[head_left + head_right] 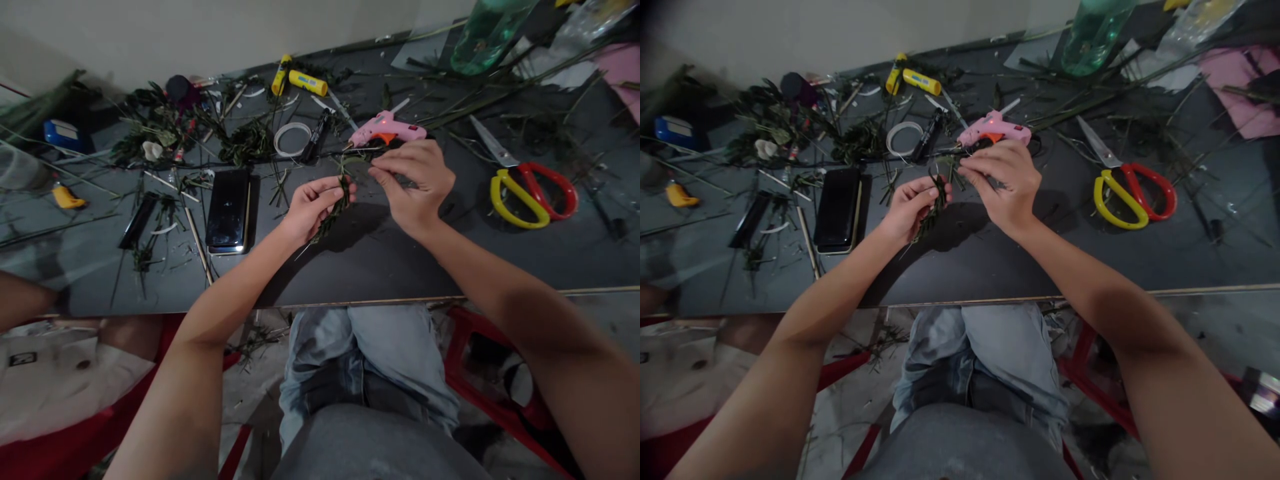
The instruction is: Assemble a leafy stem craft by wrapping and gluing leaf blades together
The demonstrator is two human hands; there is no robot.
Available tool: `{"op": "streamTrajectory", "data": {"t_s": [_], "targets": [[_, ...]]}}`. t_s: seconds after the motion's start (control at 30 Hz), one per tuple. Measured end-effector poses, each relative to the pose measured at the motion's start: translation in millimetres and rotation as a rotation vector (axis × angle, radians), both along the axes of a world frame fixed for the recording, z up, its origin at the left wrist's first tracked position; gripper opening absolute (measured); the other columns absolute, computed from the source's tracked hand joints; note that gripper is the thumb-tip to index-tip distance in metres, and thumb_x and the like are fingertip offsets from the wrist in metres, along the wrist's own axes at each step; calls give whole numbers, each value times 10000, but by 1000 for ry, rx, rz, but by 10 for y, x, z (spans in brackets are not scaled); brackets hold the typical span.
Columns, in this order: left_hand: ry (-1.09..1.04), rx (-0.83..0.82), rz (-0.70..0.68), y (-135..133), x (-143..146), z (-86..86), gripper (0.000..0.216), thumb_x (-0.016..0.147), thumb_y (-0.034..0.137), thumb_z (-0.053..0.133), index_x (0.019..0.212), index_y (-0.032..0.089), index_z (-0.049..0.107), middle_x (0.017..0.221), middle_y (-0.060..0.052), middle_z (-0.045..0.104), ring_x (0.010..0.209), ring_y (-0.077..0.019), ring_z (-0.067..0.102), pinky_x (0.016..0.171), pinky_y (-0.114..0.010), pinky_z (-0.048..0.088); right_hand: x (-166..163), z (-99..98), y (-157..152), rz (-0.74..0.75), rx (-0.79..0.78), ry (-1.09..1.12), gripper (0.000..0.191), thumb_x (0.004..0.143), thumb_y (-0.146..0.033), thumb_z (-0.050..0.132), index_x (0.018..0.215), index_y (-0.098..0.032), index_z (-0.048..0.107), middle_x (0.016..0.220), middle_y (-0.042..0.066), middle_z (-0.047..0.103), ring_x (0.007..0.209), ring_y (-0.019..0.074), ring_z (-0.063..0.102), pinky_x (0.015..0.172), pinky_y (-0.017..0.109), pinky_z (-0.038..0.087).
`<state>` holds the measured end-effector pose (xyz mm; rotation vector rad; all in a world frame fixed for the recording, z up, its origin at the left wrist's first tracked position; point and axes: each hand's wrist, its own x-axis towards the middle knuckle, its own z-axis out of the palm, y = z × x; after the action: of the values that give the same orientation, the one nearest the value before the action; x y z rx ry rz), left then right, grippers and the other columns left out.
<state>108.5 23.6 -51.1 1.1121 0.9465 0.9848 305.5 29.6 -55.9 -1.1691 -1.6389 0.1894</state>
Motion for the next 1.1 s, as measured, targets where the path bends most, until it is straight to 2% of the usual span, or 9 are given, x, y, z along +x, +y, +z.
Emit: {"op": "streamTrajectory", "data": {"t_s": [0.1, 0.2, 0.33, 0.43, 0.57, 0.67, 0.8, 0.9, 1.1], "targets": [[-96, -21, -65, -19, 3, -3, 416, 631, 465, 915, 929, 206, 781, 937, -31, 813, 879, -192, 784, 807, -284, 637, 5, -64, 84, 90, 108, -8, 251, 944, -509, 650, 967, -306, 796, 947, 55, 773, 1004, 271, 708, 1001, 522, 551], [-136, -12, -37, -31, 14, -18, 427, 575, 470, 942, 881, 213, 793, 879, -19, 814, 818, -179, 782, 842, -300, 643, -11, -132, 148, 98, 147, -17, 214, 968, -444, 631, 995, -301, 788, 946, 49, 780, 969, 248, 712, 980, 487, 560], [-83, 97, 77, -8, 8, -73, 348, 597, 420, 933, 857, 225, 808, 862, -23, 815, 777, -169, 772, 848, -328, 647, -25, -141, 146, 78, 191, -8, 137, 959, -340, 644, 984, -302, 773, 937, 48, 781, 954, 247, 707, 949, 472, 570], [-17, 209, 232, 20, -16, -125, 265, 627, 332, 910, 851, 224, 816, 872, -29, 819, 793, -168, 772, 829, -326, 644, -19, -103, 112, 83, 208, -30, 114, 937, -285, 648, 958, -295, 759, 947, 47, 777, 975, 256, 701, 961, 487, 561], [90, 308, 356, 15, -40, -141, 226, 683, 292, 858, 892, 214, 822, 916, -41, 824, 825, -176, 776, 825, -331, 644, -33, -47, 40, 85, 190, -62, 217, 892, -307, 668, 1101, -282, 720, 1094, 75, 752, 1106, 297, 668, 1052, 546, 498], [177, 367, 321, -22, -32, -116, 222, 730, 300, 822, 928, 200, 822, 951, -53, 825, 861, -187, 780, 844, -335, 646, -67, -27, -17, 88, 157, -100, 317, 857, -421, 717, 1141, -280, 709, 1235, 93, 704, 1211, 337, 616, 1098, 583, 440], [311, 458, 282, -68, -3, -100, 195, 745, 226, 792, 935, 195, 828, 911, -44, 826, 832, -179, 779, 800, -293, 643, -95, -45, -25, 100, 127, -164, 244, 851, -515, 738, 875, -273, 753, 1243, 78, 698, 1238, 359, 594, 1080, 600, 417], [401, 485, 272, -75, 2, -103, 206, 763, 177, 767, 958, 202, 828, 924, -37, 828, 842, -177, 779, 810, -286, 639, -92, -77, 6, 107, 143, -145, 213, 837, -493, 773, 821, -280, 777, 1240, 68, 708, 1213, 357, 609, 1041, 608, 428], [515, 575, 198, -92, -25, -66, 221, 788, 157, 734, 981, 206, 830, 938, -27, 828, 866, -180, 784, 817, -271, 616, -120, -73, -6, 165, 105, -119, 25, 793, -315, 804, 798, -301, 784, 1241, 32, 720, 1222, 358, 602, 1057, 644, 402]]}}
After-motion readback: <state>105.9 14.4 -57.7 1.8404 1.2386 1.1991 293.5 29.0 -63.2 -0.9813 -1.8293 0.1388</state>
